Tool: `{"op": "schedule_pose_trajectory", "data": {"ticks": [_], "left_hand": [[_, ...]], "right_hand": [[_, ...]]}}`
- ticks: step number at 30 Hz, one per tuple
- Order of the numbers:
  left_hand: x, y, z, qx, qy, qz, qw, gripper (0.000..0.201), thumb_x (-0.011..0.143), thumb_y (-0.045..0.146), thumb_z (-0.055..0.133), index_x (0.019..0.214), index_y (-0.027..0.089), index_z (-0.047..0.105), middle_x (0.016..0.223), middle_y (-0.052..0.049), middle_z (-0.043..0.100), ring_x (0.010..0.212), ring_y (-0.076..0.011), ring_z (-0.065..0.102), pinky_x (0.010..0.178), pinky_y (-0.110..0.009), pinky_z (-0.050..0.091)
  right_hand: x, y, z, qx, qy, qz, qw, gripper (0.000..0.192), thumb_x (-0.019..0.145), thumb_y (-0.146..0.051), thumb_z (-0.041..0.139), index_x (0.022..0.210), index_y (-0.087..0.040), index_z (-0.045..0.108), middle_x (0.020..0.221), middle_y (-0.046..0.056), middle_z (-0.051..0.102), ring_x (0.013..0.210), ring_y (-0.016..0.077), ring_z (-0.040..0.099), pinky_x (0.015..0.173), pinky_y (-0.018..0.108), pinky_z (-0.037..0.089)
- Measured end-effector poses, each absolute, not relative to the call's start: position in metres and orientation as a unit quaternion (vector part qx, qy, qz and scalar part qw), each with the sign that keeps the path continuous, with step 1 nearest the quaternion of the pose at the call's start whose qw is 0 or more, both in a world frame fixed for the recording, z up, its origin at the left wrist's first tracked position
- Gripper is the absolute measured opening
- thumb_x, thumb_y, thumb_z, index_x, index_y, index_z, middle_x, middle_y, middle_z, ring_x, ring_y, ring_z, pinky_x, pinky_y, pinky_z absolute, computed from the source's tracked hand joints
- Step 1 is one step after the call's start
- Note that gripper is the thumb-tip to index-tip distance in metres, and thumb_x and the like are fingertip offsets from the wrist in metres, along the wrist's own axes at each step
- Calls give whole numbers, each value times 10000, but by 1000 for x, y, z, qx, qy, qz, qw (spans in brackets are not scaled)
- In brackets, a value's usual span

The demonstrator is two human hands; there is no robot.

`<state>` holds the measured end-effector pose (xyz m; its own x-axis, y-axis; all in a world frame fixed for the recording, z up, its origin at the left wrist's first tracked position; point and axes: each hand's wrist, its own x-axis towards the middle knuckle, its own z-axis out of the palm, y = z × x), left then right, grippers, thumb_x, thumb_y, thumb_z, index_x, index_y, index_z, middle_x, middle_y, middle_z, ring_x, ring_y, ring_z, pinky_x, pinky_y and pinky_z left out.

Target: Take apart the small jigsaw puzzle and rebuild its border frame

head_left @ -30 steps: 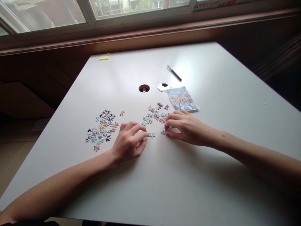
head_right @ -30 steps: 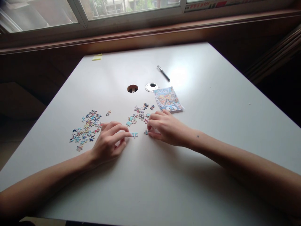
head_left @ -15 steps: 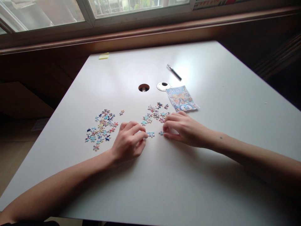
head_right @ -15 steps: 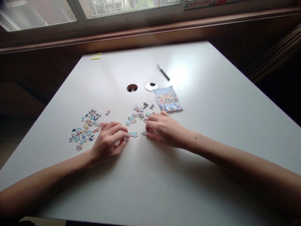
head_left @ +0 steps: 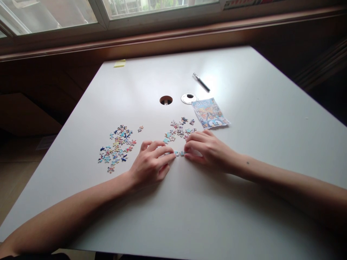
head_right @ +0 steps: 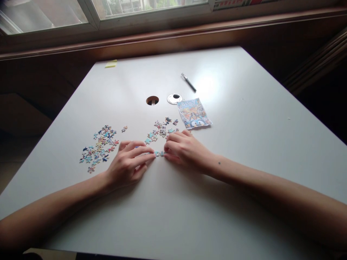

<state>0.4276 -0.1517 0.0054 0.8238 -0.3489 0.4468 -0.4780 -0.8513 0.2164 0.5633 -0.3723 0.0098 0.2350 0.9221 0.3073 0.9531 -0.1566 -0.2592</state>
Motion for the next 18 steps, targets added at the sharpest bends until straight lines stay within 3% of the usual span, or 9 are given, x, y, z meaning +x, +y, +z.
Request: {"op": "schedule_pose_trajectory", "data": {"ticks": [14,18], "left_hand": [[427,-153,5,947,-212,192,148,205,895,139,581,1038,246,680,1099,-10,736,1082,-223,607,939,-425,343],[427,-153,4,947,-214,191,149,212,895,129,577,1043,244,675,1102,-9,736,1070,-222,608,939,-428,345]], "right_hand": [[556,-368,11,-764,-610,-44,208,136,962,-270,549,908,-183,639,954,69,654,843,180,567,794,321,349],[556,-369,8,-758,-613,-48,217,119,960,-262,554,995,-189,641,981,73,659,861,181,568,795,320,351]]}}
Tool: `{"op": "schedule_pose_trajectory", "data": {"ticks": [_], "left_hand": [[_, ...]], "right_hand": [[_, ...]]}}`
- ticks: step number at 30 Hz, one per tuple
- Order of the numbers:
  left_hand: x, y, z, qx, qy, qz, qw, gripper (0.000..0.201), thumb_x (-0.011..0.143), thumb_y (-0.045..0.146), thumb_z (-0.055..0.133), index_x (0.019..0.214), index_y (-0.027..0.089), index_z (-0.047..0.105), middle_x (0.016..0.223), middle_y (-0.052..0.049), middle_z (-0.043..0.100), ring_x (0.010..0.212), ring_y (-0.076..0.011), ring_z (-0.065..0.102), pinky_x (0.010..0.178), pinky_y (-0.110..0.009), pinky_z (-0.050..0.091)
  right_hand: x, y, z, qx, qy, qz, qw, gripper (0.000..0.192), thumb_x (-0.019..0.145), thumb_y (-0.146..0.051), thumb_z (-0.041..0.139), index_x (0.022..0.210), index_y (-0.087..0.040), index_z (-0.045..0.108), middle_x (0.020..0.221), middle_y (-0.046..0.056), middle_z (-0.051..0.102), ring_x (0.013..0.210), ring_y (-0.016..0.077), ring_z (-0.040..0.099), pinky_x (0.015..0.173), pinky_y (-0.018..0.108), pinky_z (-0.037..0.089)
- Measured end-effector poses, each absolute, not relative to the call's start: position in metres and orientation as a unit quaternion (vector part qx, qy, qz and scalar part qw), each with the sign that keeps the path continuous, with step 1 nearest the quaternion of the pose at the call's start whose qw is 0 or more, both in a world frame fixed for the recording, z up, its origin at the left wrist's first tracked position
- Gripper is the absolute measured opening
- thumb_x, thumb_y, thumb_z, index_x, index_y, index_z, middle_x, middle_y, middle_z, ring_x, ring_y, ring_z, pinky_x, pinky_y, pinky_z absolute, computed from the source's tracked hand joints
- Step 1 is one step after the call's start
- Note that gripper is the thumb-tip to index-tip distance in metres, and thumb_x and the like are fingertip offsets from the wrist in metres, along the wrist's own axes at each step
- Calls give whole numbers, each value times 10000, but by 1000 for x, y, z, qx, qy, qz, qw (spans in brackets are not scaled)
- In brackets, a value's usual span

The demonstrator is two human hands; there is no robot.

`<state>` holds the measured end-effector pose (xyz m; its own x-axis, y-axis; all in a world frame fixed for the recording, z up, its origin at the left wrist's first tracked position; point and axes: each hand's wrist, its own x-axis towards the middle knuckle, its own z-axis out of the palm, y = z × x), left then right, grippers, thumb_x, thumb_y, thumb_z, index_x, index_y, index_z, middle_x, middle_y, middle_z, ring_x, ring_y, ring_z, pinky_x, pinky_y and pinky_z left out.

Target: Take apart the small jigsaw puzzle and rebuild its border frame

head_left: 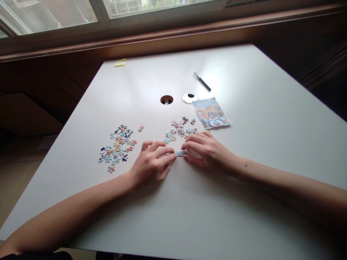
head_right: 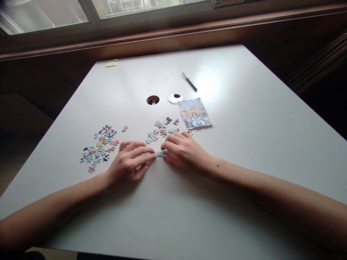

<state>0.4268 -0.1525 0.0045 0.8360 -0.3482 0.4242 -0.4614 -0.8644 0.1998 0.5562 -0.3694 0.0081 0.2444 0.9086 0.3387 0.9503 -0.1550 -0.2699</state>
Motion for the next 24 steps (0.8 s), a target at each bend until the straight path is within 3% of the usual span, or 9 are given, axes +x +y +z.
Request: {"op": "schedule_pose_trajectory", "data": {"ticks": [13,20,24], "left_hand": [[426,-152,4,946,-215,190,154,225,898,130,577,1069,241,671,1116,-2,734,1076,-222,606,947,-429,345],[427,-152,1,944,-218,195,156,233,877,127,591,1068,229,675,1113,-10,730,1068,-219,603,943,-419,337],[427,-151,1,942,-221,197,160,231,871,122,593,1062,223,674,1110,-9,729,1063,-224,604,941,-420,334]], "right_hand": [[562,-370,12,-719,-660,-49,212,209,998,-228,506,1046,-245,709,879,40,621,758,140,513,790,309,336],[568,-373,13,-703,-691,4,167,262,1003,-226,491,1207,-235,655,773,12,595,719,143,513,754,308,326],[571,-373,3,-687,-694,-11,213,229,1003,-223,487,1131,-226,677,750,10,589,693,141,495,714,292,339]]}}
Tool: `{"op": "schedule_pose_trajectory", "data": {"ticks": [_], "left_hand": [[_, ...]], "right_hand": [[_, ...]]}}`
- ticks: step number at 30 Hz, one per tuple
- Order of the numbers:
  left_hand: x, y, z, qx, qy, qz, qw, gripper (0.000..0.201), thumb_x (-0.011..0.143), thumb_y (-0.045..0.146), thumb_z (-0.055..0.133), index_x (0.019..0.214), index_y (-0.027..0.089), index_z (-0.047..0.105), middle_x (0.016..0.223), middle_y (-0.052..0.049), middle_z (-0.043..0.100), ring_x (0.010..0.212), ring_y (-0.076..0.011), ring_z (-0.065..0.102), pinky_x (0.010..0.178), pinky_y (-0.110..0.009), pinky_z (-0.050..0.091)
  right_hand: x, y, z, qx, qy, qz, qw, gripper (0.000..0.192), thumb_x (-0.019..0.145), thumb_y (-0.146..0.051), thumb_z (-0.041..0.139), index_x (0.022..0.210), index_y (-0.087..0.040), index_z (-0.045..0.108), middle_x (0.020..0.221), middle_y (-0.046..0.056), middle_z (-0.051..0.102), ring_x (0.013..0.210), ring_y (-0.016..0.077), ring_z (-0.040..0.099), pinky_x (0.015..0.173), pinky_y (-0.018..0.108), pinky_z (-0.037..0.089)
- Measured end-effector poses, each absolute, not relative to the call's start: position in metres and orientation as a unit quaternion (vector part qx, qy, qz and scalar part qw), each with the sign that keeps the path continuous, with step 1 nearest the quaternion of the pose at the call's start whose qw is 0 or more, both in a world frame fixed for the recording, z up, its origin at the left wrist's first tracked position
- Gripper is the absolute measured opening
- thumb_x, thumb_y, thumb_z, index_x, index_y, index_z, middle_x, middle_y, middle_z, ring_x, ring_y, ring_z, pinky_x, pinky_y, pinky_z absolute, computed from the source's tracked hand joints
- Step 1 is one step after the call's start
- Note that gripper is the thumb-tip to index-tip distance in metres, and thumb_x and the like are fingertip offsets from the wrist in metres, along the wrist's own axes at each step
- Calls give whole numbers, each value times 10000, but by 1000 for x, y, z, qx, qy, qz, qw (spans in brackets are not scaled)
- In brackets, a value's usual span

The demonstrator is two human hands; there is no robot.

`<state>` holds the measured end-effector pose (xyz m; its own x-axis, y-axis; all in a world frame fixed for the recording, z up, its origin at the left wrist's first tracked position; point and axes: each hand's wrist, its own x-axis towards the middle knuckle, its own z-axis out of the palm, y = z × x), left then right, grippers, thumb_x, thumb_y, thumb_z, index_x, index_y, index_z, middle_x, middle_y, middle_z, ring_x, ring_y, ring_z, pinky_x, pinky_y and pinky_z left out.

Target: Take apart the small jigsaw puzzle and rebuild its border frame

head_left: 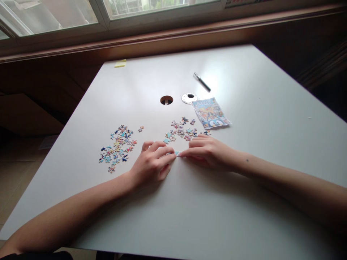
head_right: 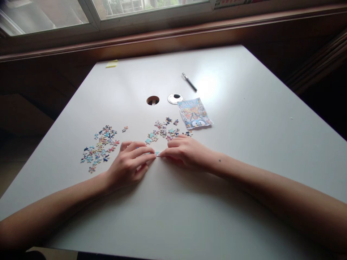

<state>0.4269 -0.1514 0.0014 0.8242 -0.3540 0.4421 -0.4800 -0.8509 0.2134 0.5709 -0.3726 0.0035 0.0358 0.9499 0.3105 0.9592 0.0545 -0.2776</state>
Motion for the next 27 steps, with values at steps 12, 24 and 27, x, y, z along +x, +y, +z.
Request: {"op": "schedule_pose_trajectory", "data": {"ticks": [12,24,27], "left_hand": [[428,-154,5,940,-237,205,132,216,876,120,587,1059,201,670,1099,-32,731,1047,-230,606,927,-417,324],[429,-156,7,941,-246,205,113,194,886,125,574,1047,186,663,1072,-36,736,1027,-226,625,919,-421,322],[428,-156,6,941,-243,204,113,173,898,134,571,1035,182,664,1078,-45,737,1030,-223,626,925,-419,328]], "right_hand": [[563,-369,2,-755,-608,-11,247,162,963,-283,544,1036,-195,659,847,48,648,766,172,572,737,296,404],[550,-361,3,-786,-558,33,266,48,905,-174,559,928,-186,599,887,45,629,836,184,568,801,328,389],[550,-362,2,-780,-558,35,280,74,870,-132,561,905,-187,595,929,56,625,836,179,571,805,330,402]]}}
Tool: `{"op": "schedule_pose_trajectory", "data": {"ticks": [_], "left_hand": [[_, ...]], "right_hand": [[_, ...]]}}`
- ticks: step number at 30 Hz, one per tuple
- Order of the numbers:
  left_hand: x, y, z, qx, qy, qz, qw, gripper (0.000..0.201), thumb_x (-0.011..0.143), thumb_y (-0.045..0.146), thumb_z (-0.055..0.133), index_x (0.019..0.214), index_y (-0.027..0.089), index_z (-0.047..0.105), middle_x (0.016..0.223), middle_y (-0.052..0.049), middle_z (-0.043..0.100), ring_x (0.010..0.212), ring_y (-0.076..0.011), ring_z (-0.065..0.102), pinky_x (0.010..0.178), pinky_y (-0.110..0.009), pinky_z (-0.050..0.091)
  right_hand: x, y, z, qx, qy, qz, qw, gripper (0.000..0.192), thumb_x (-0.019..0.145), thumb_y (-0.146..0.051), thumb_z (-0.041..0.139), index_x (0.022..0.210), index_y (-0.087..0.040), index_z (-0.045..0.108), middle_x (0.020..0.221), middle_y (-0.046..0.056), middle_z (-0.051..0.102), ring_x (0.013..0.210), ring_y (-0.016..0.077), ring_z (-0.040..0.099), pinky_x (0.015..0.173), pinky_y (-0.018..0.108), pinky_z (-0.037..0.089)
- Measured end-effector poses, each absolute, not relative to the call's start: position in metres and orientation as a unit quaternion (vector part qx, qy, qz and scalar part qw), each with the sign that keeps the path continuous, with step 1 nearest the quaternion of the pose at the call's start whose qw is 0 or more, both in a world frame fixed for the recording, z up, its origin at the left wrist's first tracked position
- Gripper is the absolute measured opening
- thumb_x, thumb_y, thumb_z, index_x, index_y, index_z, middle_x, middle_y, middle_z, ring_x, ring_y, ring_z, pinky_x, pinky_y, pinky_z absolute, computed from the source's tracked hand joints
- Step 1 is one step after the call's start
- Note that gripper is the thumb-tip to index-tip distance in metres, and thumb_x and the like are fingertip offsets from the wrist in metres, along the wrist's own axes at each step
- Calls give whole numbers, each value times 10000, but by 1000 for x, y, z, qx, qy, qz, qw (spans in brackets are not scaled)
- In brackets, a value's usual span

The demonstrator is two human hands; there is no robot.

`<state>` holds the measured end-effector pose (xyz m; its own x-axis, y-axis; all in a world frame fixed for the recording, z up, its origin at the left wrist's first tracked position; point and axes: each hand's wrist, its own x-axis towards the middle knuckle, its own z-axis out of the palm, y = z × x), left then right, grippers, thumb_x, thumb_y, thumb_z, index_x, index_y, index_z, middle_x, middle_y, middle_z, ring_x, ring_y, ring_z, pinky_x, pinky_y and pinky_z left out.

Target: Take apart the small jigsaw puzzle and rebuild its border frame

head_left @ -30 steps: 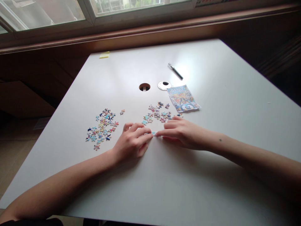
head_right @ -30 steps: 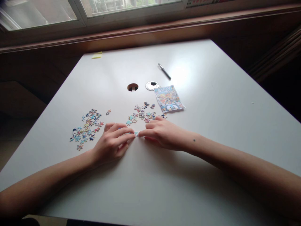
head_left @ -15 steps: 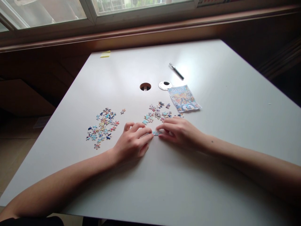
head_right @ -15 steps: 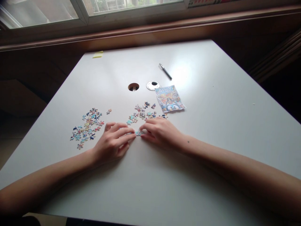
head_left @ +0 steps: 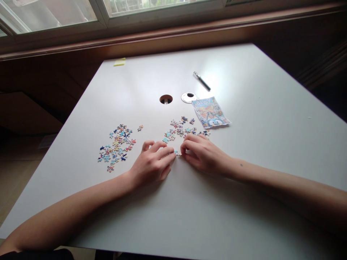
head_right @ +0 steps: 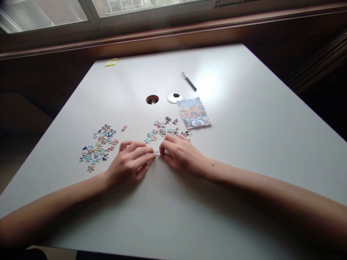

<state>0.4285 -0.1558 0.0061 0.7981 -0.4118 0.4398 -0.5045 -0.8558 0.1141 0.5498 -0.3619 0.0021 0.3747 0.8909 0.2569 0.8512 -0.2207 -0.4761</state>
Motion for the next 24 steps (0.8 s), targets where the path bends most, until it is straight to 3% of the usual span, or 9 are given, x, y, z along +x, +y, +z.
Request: {"op": "schedule_pose_trajectory", "data": {"ticks": [3,8,12,15,18,24], "left_hand": [[428,-155,3,940,-242,206,122,217,889,127,581,1085,182,658,1106,-52,733,1044,-227,627,932,-416,346],[429,-153,1,923,-241,237,184,291,862,97,597,1132,199,637,1136,-51,728,1071,-214,632,940,-384,400],[431,-152,7,912,-184,279,237,185,873,198,678,1054,205,645,1022,-38,741,973,-189,649,880,-342,433],[431,-150,8,904,-225,276,237,249,864,319,741,1078,222,658,1011,-25,755,953,-180,661,889,-337,423],[431,-149,5,892,-271,278,232,206,858,293,757,1040,237,678,962,3,767,909,-162,666,884,-334,419],[431,-153,4,862,-289,255,329,146,873,133,687,994,213,675,922,-27,748,863,-139,671,813,-284,511]], "right_hand": [[554,-363,4,-768,-545,47,334,105,877,-121,541,895,-190,618,898,43,647,816,161,585,783,305,429],[558,-365,15,-776,-425,133,447,78,878,-236,615,917,-199,672,783,1,665,656,121,551,605,251,432],[548,-364,25,-729,-389,241,509,153,857,-344,675,887,-194,669,814,19,683,713,141,600,666,272,491],[537,-362,28,-697,-364,320,529,213,840,-395,700,877,-190,651,776,22,694,710,153,641,670,280,517],[530,-361,28,-677,-348,370,533,226,841,-404,701,867,-189,634,729,16,694,694,155,662,668,276,529],[531,-361,31,-707,-413,316,479,142,831,-324,686,813,-184,682,700,4,644,628,116,560,568,240,451]]}}
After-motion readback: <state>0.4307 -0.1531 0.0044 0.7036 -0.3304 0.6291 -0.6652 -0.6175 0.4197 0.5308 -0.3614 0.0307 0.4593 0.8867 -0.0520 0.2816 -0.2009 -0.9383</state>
